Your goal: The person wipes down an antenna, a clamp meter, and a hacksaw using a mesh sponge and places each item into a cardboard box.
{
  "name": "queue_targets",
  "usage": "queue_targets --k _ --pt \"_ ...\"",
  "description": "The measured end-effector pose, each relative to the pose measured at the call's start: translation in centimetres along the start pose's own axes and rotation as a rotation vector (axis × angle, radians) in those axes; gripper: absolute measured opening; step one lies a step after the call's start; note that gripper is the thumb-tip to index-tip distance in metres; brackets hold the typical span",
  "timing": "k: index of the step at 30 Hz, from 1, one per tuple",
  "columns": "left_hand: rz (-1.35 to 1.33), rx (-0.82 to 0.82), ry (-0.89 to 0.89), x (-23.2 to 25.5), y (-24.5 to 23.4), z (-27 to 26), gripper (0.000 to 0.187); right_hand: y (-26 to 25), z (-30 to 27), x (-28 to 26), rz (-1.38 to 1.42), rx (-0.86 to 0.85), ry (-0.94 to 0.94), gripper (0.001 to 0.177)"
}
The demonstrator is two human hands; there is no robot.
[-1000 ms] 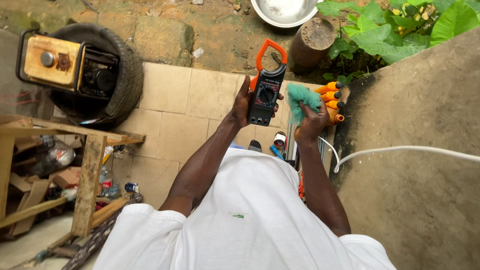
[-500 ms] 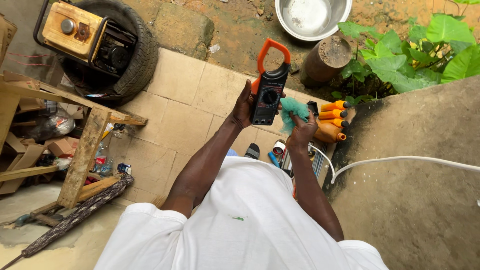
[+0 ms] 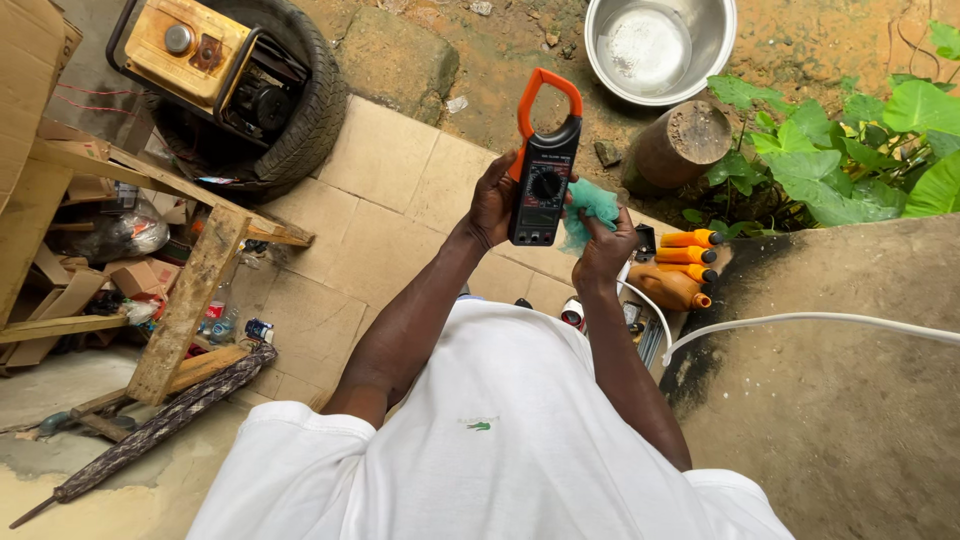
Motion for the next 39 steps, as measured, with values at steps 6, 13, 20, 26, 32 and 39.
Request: queue_targets --k 6,13,20,26,32,39 --pt "0.061 0.118 0.159 5.2 -4.1 -1.6 0.068 3.6 0.7 1.4 -0.009 -0.015 0.002 0.026" --pt "0.120 0.128 0.225 10.4 -4.1 -4.1 0.076 8.8 0.3 2.8 -0.056 -0.037 0.011 0.025" --pt "0.069 -0.009 0.254 14.1 -2.4 -6.3 0.099 13.8 -0.3 5.2 -0.038 -0.100 0.050 0.025" --pt "0.036 0.125 0.293 16.1 -5.0 -7.2 0.090 16.2 -0.3 6.6 -0.061 -0.157 0.064 0.023" --pt "-0.090 0.064 0.255 17.7 -3.2 -7.6 0.087 17.8 1.3 7.4 -0.052 -0.191 0.108 0.025" --pt "0.069 0.059 0.268 18.5 -4.6 -6.2 0.081 20.4 5.3 7.7 -0.056 -0.258 0.127 0.024"
Point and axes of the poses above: each hand's wrist, its own z-axis towards the middle knuckle, its own y-axis out of the palm, x = y × z, the point moved 10 cm from there along z, towards the middle knuckle, and after that the axes turned 7 degrees about -z, right-handed, at the moved point
